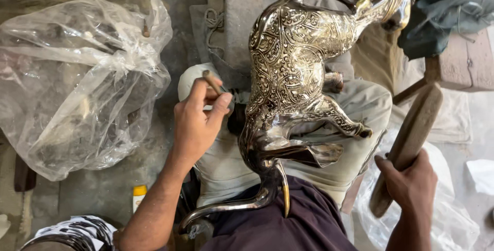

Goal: The person uses a hammer and a small metal punch to engrave intricate patterns onto a silver elephant figurine. They repeatedly tap the punch to create detailed designs on the figurine's body.

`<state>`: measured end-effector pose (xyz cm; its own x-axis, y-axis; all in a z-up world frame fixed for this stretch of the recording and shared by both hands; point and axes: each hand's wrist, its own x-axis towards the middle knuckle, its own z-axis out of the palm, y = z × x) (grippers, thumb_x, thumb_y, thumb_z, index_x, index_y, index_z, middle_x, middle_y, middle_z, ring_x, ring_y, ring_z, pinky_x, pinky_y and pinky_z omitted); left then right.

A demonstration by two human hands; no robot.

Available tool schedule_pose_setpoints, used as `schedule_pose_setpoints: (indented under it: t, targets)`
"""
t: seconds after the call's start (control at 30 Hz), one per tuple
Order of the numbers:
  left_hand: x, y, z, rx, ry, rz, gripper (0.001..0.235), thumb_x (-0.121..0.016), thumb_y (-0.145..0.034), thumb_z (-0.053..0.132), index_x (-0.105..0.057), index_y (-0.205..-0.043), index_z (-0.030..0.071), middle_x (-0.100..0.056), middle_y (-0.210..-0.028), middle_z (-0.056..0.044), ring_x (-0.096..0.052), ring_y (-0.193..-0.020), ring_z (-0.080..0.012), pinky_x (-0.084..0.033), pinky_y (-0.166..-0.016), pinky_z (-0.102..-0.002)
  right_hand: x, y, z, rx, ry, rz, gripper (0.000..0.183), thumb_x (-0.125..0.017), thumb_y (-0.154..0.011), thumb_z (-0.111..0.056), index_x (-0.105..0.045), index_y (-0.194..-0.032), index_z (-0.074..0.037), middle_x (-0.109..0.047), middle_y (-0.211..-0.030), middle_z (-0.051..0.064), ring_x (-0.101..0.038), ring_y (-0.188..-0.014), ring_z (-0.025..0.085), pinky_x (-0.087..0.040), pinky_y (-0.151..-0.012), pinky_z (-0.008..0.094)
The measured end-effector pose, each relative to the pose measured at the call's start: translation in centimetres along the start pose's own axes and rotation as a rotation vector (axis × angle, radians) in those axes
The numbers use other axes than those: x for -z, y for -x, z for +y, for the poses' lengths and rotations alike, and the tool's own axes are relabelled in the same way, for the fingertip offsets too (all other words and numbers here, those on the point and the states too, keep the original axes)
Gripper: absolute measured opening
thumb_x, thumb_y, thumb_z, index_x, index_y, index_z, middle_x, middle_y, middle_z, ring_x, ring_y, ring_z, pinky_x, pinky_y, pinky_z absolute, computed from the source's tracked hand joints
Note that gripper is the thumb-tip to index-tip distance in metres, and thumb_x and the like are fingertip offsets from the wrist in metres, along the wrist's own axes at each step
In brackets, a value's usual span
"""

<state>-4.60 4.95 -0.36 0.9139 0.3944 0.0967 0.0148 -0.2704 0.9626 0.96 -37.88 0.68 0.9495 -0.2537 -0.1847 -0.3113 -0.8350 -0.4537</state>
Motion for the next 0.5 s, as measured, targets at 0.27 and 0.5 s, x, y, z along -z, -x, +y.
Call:
schedule_pose_setpoints:
  t: [0.27,0.5]
  targets:
    - [-2.5,-0.5,-2.7,-0.003,0.182,-0.016,0.028,-0.067,-0.100,0.019,-0.053,-0.118,0.002,-0.074,-0.102,-0.009,-0.078,-0.091,-0.0171,-0.070,-0.074,-0.029,1.7,-0.2,1.7,-0.273,-0.873,-0.288,0.043,-0.070,-0.091,-0.018,-0.059,-0.126,0.004,-0.072,-0.095,0.009,-0.072,-0.083,0.018,-0.059,-0.078,0.034]
    - [-6.2,-0.5,-1.4,-0.339,0.179,-0.055,0.021,-0.072,-0.101,0.015,-0.057,-0.111,0.004,-0.073,-0.106,-0.008,-0.077,-0.097,-0.0186,-0.071,-0.077,-0.028,1.8,2.3,-4.7,0.325,-0.973,-0.292,0.056,-0.075,-0.092,-0.011,-0.053,-0.139,0.009,-0.070,-0.099,0.014,-0.070,-0.091,0.024,-0.059,-0.086,0.038]
